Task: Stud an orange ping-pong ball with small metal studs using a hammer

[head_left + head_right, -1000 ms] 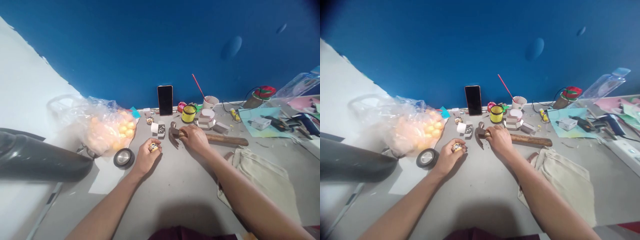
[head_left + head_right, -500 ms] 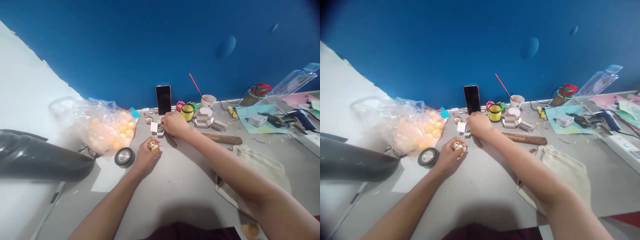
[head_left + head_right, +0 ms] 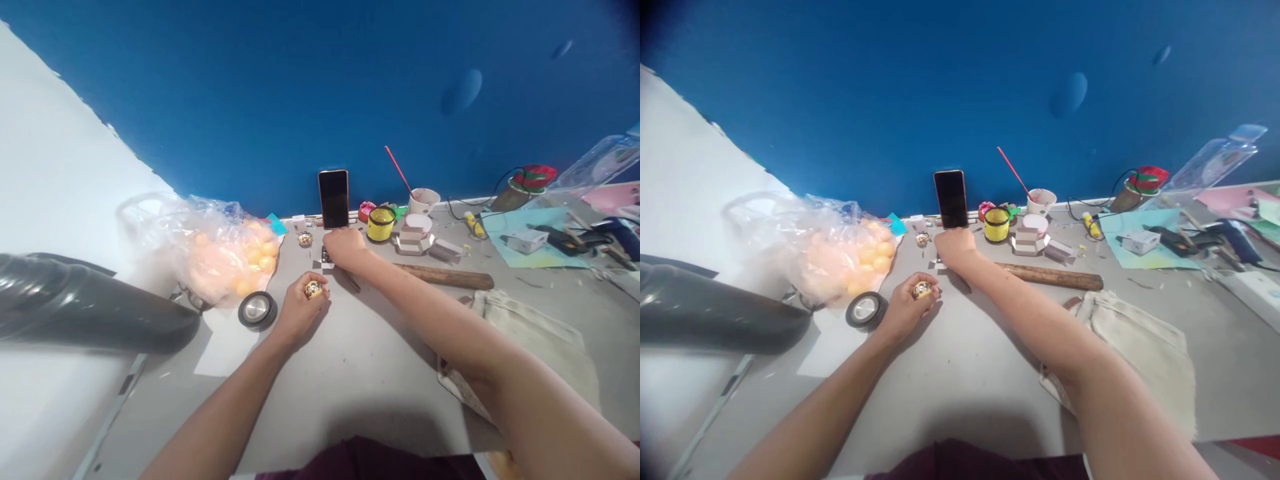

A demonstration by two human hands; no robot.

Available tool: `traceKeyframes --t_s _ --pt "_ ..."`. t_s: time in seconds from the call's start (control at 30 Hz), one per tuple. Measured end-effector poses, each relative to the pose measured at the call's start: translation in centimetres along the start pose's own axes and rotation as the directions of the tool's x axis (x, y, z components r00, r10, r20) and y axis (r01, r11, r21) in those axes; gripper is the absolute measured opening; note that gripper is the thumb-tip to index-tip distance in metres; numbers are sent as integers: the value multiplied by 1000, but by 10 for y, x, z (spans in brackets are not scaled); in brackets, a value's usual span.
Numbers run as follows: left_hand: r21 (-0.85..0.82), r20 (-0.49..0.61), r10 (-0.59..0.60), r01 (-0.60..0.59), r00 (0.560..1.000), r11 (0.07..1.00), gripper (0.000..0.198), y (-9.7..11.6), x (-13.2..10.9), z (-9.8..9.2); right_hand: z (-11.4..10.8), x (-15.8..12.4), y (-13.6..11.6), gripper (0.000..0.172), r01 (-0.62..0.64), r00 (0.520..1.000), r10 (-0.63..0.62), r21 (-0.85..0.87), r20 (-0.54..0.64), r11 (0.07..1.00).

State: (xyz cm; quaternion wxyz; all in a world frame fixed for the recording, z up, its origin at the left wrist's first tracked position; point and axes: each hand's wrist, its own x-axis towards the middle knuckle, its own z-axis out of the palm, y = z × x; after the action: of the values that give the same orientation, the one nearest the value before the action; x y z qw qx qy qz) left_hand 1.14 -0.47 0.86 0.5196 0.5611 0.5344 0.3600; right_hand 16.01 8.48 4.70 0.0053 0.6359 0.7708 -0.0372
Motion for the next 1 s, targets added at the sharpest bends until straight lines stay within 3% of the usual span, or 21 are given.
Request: traceKeyframes --t_s 0.2,0.3,0.37,0.43,0.53,0.63,0.77,0.87,1.0 --pt "-167 56 -14 23 998 986 19 -2 2 -3 -5 -4 13 29 31 999 -29 100 -21 995" --pt "-332 54 -9 26 999 943 22 -5 4 -5 -14 -22 18 25 133 991 -121 250 -62 959" --pt "-391 3 4 -2 1000 920 22 -6 4 -5 -18 -39 19 16 226 974 -203 582 -105 781" --pt "-382 -53 40 -57 998 922 19 -6 2 -5 -17 -58 19 12 195 975 -203 800 -93 567" --pt "-284 -23 121 -123 992 951 19 -2 -4 -3 -9 -82 19 14 80 986 -161 954 -34 291" --pt "-211 29 175 -165 984 963 13 3 -11 1 3 -96 19 20 -43 995 -78 986 56 163" --pt "-55 -33 211 -213 977 976 10 6 -14 5 19 -102 16 19 -64 998 -12 990 66 128" --pt "1 -61 209 -210 976 978 16 5 -13 5 26 -104 14 15 14 999 26 985 -19 174" --pt "57 -92 119 -114 989 992 18 4 -12 4 32 -107 14 9 153 986 22 955 -164 254"
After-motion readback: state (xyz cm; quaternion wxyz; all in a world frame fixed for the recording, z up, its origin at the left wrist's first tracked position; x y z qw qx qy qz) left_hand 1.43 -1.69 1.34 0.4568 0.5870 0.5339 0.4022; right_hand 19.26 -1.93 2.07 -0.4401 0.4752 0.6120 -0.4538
